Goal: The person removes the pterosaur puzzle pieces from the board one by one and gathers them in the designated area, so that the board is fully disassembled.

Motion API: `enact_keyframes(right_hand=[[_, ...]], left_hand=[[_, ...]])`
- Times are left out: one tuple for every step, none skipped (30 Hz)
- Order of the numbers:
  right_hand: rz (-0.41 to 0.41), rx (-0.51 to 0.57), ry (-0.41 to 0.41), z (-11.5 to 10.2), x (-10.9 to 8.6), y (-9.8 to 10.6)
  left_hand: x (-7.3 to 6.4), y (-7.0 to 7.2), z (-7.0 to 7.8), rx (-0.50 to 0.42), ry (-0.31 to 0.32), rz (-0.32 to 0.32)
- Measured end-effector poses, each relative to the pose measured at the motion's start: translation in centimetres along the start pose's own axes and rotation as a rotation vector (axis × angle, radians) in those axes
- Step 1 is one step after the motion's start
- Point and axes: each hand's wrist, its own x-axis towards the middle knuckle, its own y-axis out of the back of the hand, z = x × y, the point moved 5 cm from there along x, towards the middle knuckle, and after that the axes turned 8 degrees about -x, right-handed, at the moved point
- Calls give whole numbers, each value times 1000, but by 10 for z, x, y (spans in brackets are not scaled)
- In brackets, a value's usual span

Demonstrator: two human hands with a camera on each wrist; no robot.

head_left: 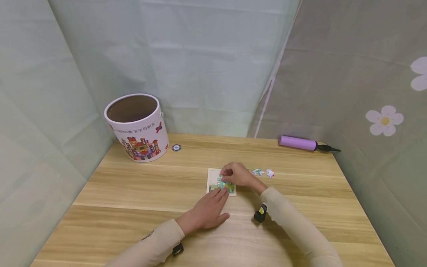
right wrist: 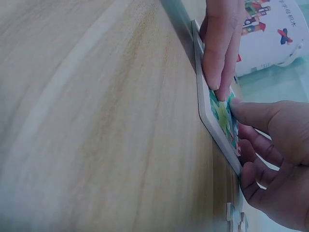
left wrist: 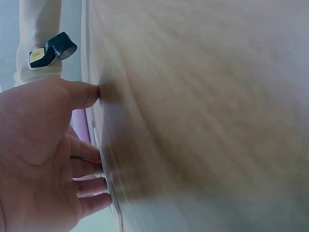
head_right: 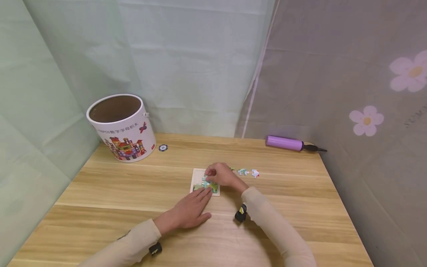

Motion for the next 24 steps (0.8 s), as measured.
enact_keyframes(right_hand=[[-2, 2, 1, 0, 0, 0], [-4, 3, 0, 0, 0, 0], [-6, 6, -2, 0, 0, 0], [-9, 10, -4, 1, 0, 0], [-11, 15, -7, 1, 0, 0], [-13, 20, -9, 1, 0, 0], [-16, 23, -12, 1, 0, 0], [-19, 26, -15, 2, 0, 0], [-20, 31, -18, 2, 0, 0], [-22, 33, -19, 2, 0, 0], [-25, 35, -22, 3, 0, 0], [-26, 36, -24, 3, 0, 0], [-27, 38, -25, 3, 1, 0], [-28, 40, -26, 3, 1, -1], [-29, 43, -27, 4, 1, -1], [-31, 44, -27, 4, 1, -1], [-32, 45, -26, 4, 1, -1], [-34, 44, -25, 4, 2, -1], [-35, 43, -24, 4, 2, -2], [-38, 41, -23, 4, 2, -2], [-39, 41, -23, 4, 2, -2], [-41, 40, -23, 3, 3, -2], [-41, 39, -23, 3, 3, -3], [-42, 39, -24, 3, 3, -3]], left_hand=[[0, 0, 0, -1, -2, 0], [1, 0, 0, 0, -4, 1], [1, 0, 0, 0, -7, 2], [1, 0, -1, 2, -9, 3], [2, 0, -1, 7, -12, 4], [2, 1, 0, 11, -15, 4], [2, 1, 0, 15, -19, 5], [2, 1, 0, 18, -22, 4], [2, 1, 0, 20, -25, 6], [3, 1, -1, 22, -28, 8], [3, 1, -1, 26, -31, 12], [3, 2, -1, 26, -32, 14], [3, 2, -1, 28, -33, 18], [3, 2, -1, 28, -32, 21], [4, 3, -1, 25, -31, 26], [4, 3, -1, 21, -30, 30], [4, 3, -1, 18, -26, 32], [4, 4, 0, 12, -22, 36], [5, 3, -1, 4, -17, 43], [6, 3, 0, -4, -12, 51], [6, 3, 0, -12, -7, 60], [7, 3, -1, -19, -1, 66], [8, 3, -1, -25, 7, 71], [9, 3, -1, -33, 15, 76]])
